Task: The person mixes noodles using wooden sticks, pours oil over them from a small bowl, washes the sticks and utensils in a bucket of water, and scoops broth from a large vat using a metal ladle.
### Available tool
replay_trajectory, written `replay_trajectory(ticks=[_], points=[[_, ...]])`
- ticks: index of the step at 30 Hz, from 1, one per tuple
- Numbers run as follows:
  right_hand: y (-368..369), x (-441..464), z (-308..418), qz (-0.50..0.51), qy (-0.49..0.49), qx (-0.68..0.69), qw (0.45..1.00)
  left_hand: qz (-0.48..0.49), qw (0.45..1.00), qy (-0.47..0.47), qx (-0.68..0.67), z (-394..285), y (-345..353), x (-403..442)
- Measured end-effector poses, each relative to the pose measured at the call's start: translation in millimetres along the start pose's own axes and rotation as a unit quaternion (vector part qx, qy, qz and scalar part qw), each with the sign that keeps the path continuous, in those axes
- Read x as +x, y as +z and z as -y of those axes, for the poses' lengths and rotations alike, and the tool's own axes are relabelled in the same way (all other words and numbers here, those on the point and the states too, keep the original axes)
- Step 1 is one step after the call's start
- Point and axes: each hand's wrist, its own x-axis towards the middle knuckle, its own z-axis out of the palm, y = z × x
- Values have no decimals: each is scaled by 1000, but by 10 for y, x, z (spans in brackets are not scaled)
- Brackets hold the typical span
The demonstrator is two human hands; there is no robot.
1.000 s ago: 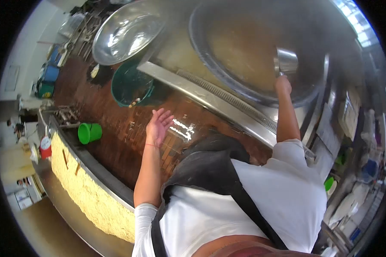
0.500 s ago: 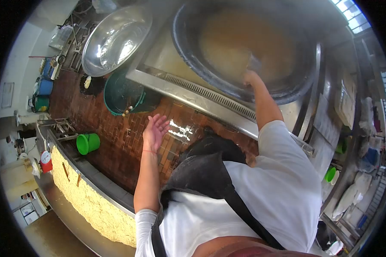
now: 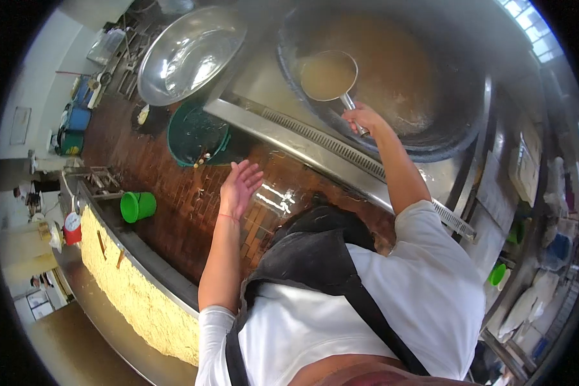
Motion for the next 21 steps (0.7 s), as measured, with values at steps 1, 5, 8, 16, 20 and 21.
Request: replay_trajectory(ticks=[1, 5, 8, 16, 20, 21], points=[[90, -10, 60, 0, -12, -17, 1000, 0, 1000, 0, -2, -10, -22, -1], [383, -10, 249, 6, -73, -100, 992, 1, 1000, 1, -3, 11, -112, 7], [591, 41, 397, -5, -113, -223, 968, -7, 1000, 5, -2, 7, -123, -20], [1090, 94, 669, -88, -107, -347, 927, -23, 1000, 14, -15, 19, -262, -92], [1298, 166, 672, -140, -96, -383, 908, -30, 999, 16, -25, 39, -329, -162], [1338, 189, 664, -153, -102, -405, 895, -32, 999, 16, -24, 38, -333, -178]])
